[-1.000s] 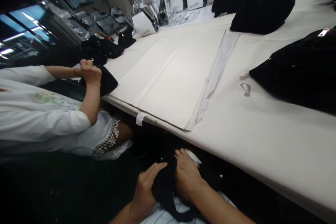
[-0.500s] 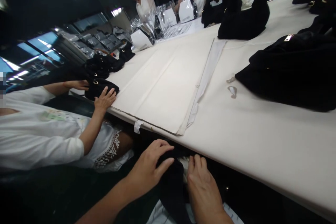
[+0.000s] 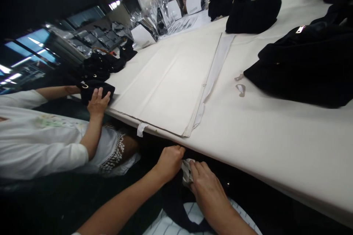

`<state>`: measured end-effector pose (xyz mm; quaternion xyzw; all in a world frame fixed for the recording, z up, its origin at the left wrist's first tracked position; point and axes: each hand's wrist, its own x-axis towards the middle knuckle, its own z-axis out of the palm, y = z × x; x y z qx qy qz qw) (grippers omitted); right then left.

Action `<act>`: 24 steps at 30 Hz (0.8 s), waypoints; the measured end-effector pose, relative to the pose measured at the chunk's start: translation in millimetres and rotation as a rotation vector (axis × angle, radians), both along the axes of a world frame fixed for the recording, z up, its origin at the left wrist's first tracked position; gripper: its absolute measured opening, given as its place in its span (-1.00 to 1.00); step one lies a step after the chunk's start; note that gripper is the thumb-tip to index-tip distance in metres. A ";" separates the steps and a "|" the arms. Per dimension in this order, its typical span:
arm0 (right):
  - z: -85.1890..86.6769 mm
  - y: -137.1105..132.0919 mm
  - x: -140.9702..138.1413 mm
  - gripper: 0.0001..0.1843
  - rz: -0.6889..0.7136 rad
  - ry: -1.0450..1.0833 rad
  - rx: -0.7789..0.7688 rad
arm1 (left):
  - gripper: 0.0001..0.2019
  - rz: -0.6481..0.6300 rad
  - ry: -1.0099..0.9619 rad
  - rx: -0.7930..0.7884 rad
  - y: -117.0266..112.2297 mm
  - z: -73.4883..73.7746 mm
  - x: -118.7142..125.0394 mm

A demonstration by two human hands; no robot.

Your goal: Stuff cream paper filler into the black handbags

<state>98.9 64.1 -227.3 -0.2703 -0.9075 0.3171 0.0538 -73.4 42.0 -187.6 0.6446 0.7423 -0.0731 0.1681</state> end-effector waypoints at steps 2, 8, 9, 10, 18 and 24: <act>0.3 1.4 2.4 -0.32 0.051 0.012 0.016 | -0.80 -0.010 -0.042 0.039 -2.5 -6.3 -10.2; 6.3 -1.7 -5.3 -0.31 0.129 -0.235 0.137 | -0.80 -0.023 -0.149 0.142 -7.0 -13.7 -25.4; 7.6 -3.4 -10.3 -0.32 0.133 -0.296 0.178 | -0.80 -0.029 -0.155 0.154 -7.4 -13.5 -23.3; 8.4 -5.1 -16.2 -0.32 0.133 -0.346 0.213 | -0.79 -0.033 -0.155 0.167 -8.1 -13.0 -19.9; -2.3 -2.9 -48.6 -0.62 0.020 -0.421 0.145 | -0.74 -0.066 -0.094 0.225 -20.4 -10.7 0.7; 8.1 9.7 7.8 -0.61 0.000 -0.181 0.020 | -0.62 -0.188 -0.112 0.345 -45.1 -21.4 -2.6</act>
